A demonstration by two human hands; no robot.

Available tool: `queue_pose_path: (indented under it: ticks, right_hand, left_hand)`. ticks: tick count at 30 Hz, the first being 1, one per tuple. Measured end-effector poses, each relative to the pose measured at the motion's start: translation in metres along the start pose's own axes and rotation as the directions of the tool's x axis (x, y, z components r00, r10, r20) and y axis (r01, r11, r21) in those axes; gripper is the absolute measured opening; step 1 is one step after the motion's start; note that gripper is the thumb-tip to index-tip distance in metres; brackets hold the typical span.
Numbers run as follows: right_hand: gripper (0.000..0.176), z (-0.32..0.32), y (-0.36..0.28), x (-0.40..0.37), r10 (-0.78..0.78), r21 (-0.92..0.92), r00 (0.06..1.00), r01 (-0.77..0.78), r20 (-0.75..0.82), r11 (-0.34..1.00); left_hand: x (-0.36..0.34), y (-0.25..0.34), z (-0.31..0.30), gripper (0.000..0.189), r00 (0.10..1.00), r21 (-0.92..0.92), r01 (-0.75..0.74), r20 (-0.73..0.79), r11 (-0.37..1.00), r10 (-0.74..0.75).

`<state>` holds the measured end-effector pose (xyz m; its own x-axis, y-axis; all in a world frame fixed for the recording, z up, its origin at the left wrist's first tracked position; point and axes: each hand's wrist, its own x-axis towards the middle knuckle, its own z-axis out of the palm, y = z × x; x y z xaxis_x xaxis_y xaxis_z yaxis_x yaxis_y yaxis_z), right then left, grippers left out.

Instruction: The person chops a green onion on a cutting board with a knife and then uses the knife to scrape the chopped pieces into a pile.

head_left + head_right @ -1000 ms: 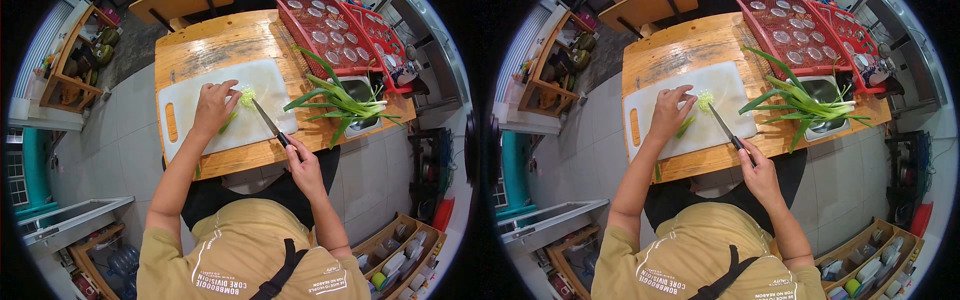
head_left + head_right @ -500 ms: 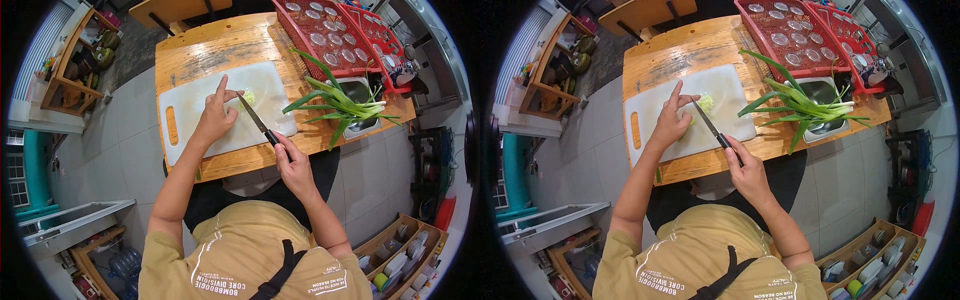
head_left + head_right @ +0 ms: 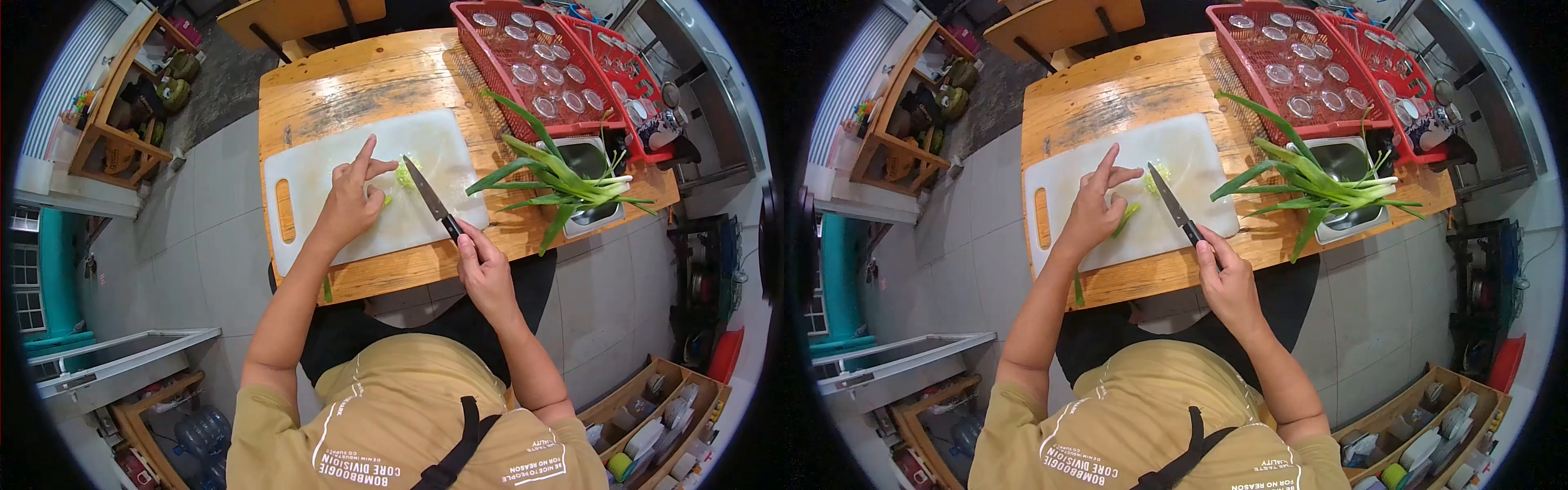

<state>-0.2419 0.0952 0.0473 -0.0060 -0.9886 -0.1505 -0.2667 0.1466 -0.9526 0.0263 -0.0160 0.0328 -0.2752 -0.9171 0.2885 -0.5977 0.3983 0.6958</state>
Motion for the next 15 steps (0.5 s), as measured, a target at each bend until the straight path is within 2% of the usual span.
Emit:
queue_pose_path:
  ticks: [1,4,8,10,15]
  right_hand:
    - [0.039,-0.001,-0.005,-0.002,0.016,0.019,1.0,-0.017,0.021,1.0]
    - [0.039,-0.001,-0.02,-0.003,0.093,0.055,0.991,-0.099,0.094,0.994]
    - [0.04,0.005,-0.001,0.006,-0.014,0.072,0.999,0.011,0.041,0.997]
    - [0.041,0.002,0.0,0.007,0.085,0.186,0.995,-0.091,0.042,0.978]
    - [0.042,-0.008,-0.018,0.003,0.104,0.216,0.99,-0.122,0.096,0.969]
  left_hand:
    - [-0.003,0.001,0.0,0.093,1.0,0.075,-0.015,0.002,0.997,0.015]
    - [-0.004,0.004,-0.001,0.091,0.999,0.111,-0.025,0.034,0.994,0.021]
    - [-0.005,0.007,-0.002,0.09,0.997,0.163,-0.071,0.018,0.984,0.069]
    - [-0.005,0.006,-0.003,0.091,0.991,0.209,-0.129,-0.008,0.969,0.133]
    - [-0.003,0.007,-0.008,0.088,0.985,0.254,-0.174,0.029,0.951,0.172]
